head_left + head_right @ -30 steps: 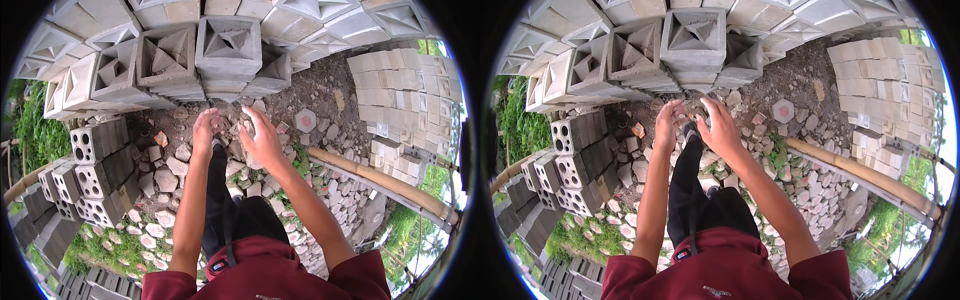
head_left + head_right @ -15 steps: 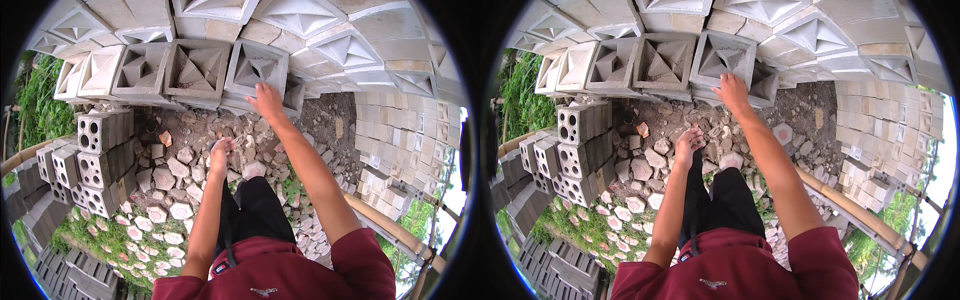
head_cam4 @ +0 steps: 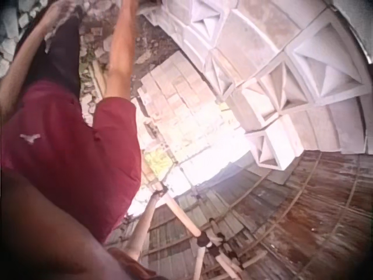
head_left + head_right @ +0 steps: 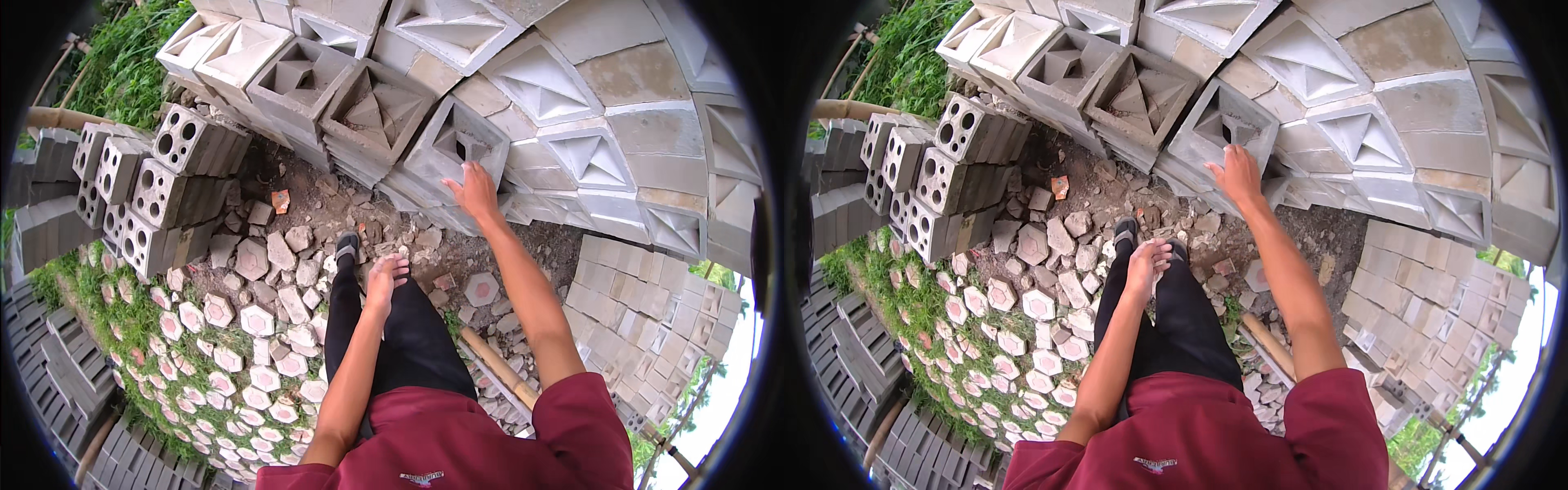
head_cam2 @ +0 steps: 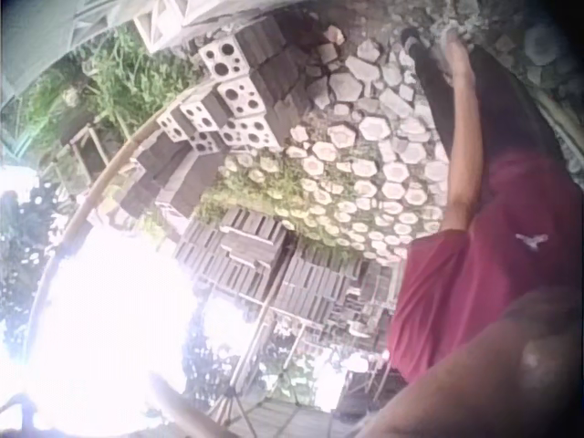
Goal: The person picks up decorative concrete cinder blocks one by one and stacks them on top of other cinder blocks in a yard.
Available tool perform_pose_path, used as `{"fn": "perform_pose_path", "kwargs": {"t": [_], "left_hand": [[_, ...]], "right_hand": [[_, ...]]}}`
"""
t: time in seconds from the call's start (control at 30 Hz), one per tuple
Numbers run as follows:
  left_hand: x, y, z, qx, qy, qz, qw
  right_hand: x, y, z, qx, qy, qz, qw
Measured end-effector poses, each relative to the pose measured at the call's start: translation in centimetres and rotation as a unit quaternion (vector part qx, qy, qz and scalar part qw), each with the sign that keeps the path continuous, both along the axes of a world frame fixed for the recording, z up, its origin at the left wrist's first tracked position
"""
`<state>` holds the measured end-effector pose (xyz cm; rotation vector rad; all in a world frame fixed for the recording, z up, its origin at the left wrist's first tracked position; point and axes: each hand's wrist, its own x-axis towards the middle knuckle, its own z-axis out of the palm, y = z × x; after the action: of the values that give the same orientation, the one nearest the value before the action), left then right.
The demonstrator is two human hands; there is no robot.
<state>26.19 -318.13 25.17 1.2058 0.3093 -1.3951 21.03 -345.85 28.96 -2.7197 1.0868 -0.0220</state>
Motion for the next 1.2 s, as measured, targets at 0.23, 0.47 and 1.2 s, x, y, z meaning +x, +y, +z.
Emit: {"fn": "perform_pose_path", "kwargs": {"t": [0.23,0.47,1.2], "left_hand": [[-4.7,0.2,-1.6,0.002,0.062,0.063,0.996],[-7.9,-1.6,-2.5,-0.158,0.154,0.187,0.957],[-15.5,30.5,-0.3,-0.171,0.137,0.628,0.747]], "right_hand": [[-2.9,2.2,11.0,0.136,-0.093,0.007,0.986],[-9.0,11.3,19.9,0.468,-0.175,-0.137,0.855],[-2.4,36.4,6.3,0.593,0.042,0.083,0.8]]}}
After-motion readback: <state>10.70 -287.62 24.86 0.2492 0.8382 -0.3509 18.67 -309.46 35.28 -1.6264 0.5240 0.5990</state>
